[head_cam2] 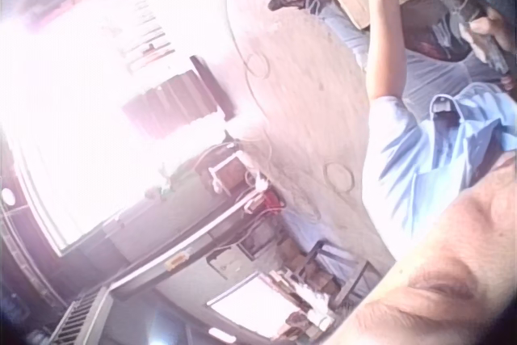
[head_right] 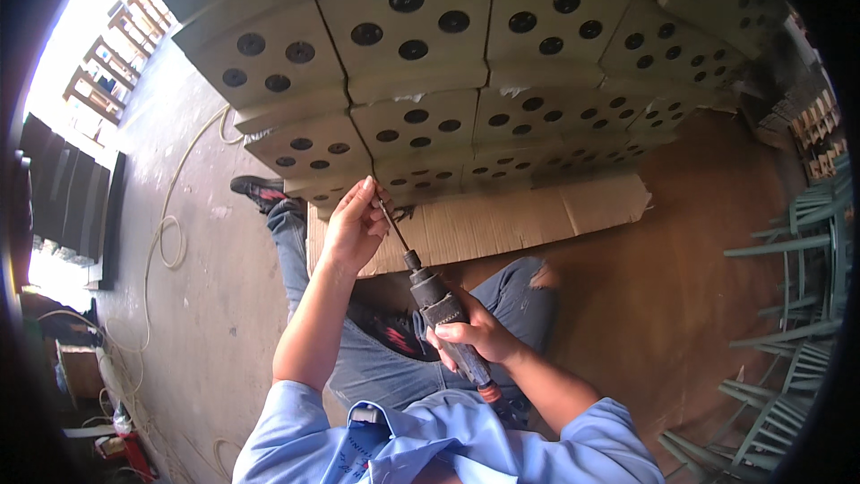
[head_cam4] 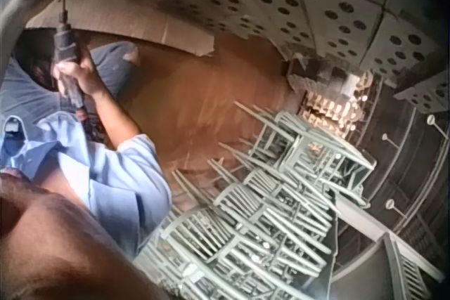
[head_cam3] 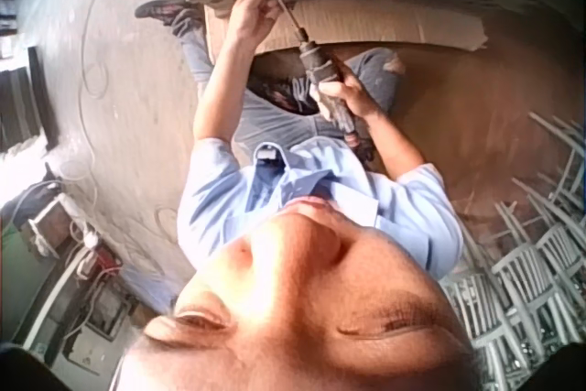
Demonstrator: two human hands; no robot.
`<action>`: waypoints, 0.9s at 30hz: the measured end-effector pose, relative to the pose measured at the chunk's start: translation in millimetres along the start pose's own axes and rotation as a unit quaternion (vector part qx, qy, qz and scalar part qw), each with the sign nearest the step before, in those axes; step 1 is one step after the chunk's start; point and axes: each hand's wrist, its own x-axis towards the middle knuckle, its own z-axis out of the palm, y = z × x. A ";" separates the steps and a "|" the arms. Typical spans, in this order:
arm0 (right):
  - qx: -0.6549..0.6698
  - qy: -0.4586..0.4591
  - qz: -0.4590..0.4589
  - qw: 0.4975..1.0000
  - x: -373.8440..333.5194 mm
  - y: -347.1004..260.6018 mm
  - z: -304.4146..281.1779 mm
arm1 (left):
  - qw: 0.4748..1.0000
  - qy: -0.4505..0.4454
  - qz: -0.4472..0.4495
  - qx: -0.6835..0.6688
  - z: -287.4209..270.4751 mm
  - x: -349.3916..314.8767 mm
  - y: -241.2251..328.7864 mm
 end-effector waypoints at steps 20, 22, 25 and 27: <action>0.161 0.002 -0.114 0.980 1.7 -149.9 101.4 | 0.988 -0.100 0.118 -0.012 194.2 74.4 66.7; 0.138 0.001 -0.116 0.984 4.8 -156.2 103.6 | 0.989 -0.082 0.122 -0.008 199.6 76.0 68.6; 0.142 -0.010 -0.113 0.983 14.1 -164.2 102.7 | 0.989 -0.066 0.136 0.005 202.5 83.8 71.1; 0.144 -0.014 -0.116 0.983 14.6 -167.2 105.2 | 0.988 -0.049 0.145 0.009 203.4 87.5 71.1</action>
